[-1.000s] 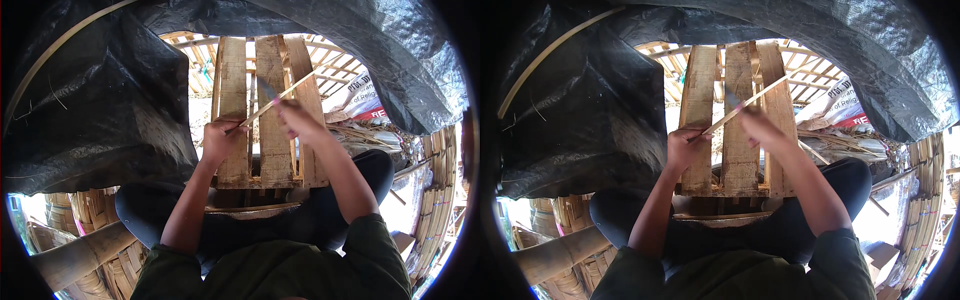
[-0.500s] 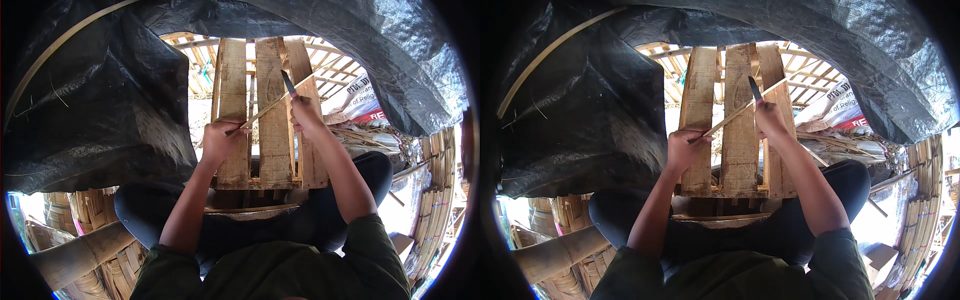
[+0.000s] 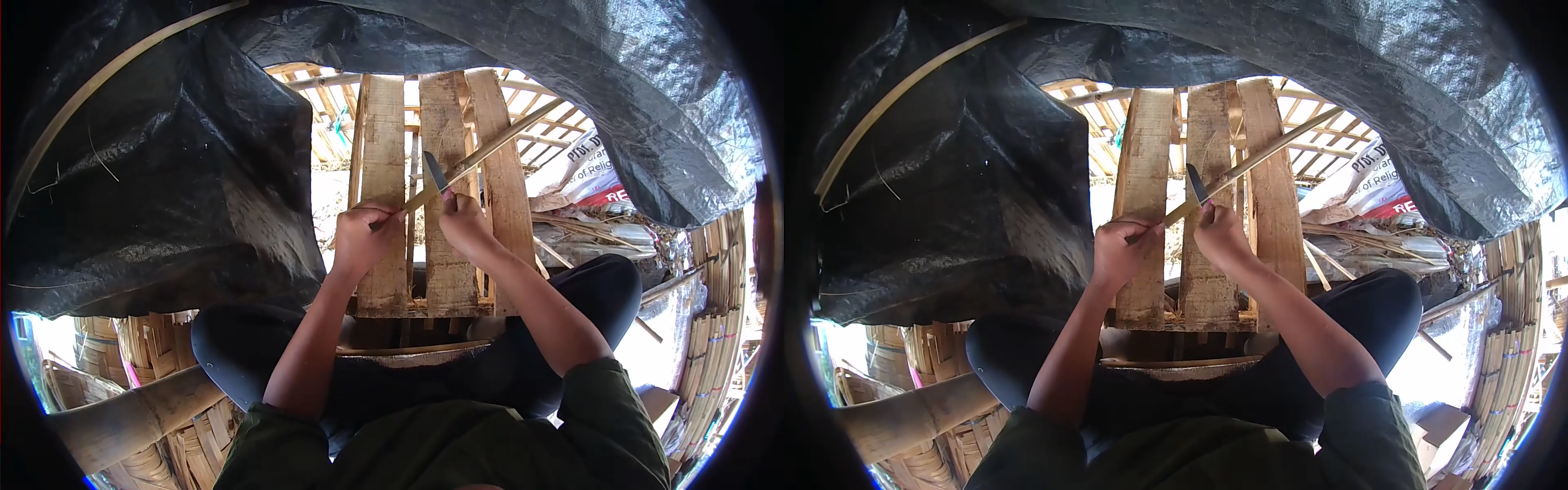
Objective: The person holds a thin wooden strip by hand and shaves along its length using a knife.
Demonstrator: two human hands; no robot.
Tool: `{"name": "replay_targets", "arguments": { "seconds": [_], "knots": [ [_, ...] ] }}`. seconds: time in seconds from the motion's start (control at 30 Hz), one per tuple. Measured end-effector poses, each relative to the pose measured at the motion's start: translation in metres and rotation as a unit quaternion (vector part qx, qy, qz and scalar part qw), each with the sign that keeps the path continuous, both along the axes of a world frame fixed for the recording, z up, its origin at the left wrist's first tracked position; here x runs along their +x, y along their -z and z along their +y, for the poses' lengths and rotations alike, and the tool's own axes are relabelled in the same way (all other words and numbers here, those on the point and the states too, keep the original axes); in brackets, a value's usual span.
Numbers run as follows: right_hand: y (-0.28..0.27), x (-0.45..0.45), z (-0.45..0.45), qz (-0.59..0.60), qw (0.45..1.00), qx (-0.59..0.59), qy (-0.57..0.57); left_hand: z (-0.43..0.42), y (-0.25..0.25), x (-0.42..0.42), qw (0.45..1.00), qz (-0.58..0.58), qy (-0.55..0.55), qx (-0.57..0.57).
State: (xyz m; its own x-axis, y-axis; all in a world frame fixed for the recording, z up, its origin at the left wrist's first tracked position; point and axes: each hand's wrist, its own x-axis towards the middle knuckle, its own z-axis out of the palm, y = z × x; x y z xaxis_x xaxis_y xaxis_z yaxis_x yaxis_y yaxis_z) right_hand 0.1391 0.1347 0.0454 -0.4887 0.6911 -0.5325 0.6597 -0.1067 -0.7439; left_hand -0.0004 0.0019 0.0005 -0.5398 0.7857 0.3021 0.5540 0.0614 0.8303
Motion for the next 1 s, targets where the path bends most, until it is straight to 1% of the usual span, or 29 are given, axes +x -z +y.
{"name": "replay_targets", "arguments": {
  "seconds": [0.1,0.17,0.2,0.27,0.4,0.5,0.57,0.6,0.67,0.7,0.77,0.8,0.87,0.9,0.93,1.0],
  "knots": [
    [-0.006,0.003,0.003,-0.011,1.0,-0.005,0.001,0.002,-0.008,0.005,1.0,0.003,0.0,0.0],
    [0.001,0.006,0.016,0.023,0.996,-0.086,-0.029,0.008,-0.021,0.011,0.994,0.087,-0.063,0.036],
    [0.003,0.005,0.017,0.025,0.996,-0.085,-0.03,0.007,-0.02,0.008,0.993,0.089,-0.064,0.037],
    [0.005,0.006,0.019,0.045,0.99,-0.13,-0.024,0.006,-0.011,0.002,0.991,0.122,0.015,0.055],
    [-0.008,0.004,0.017,0.027,0.991,-0.132,-0.018,0.003,-0.003,-0.002,0.992,0.114,0.037,0.045],
    [-0.015,0.008,0.03,0.02,0.988,-0.151,-0.024,0.0,-0.004,-0.001,0.994,0.083,0.048,0.048],
    [-0.013,0.014,0.042,0.068,0.986,-0.149,-0.032,0.0,-0.005,-0.001,0.995,0.086,0.033,0.039],
    [-0.014,0.016,0.047,0.068,0.986,-0.148,-0.032,0.0,-0.005,-0.001,0.995,0.087,0.032,0.04],
    [-0.014,0.018,0.051,0.06,0.993,-0.047,-0.086,-0.001,-0.003,0.0,0.995,0.085,0.039,0.033],
    [-0.016,0.017,0.041,0.059,0.993,-0.045,-0.087,-0.001,-0.004,0.0,0.995,0.085,0.038,0.035],
    [-0.024,0.014,0.012,-0.013,0.993,-0.011,-0.115,-0.001,-0.007,0.001,0.995,0.082,0.042,0.029],
    [-0.027,0.013,0.01,-0.013,0.993,-0.011,-0.114,-0.001,-0.007,0.002,0.995,0.081,0.042,0.029],
    [-0.031,0.01,0.011,0.013,0.982,-0.125,-0.137,-0.001,-0.006,0.002,0.997,0.07,0.042,0.017],
    [-0.028,0.01,0.019,0.019,0.988,-0.074,-0.135,-0.001,-0.006,0.001,0.997,0.07,0.042,0.017],
    [-0.02,0.01,0.023,0.019,0.988,-0.073,-0.136,-0.001,-0.005,0.0,0.996,0.074,0.051,0.017],
    [0.0,0.007,0.03,-0.039,0.997,0.05,-0.039,-0.001,-0.004,-0.001,0.995,0.079,0.058,0.018]
  ]
}}
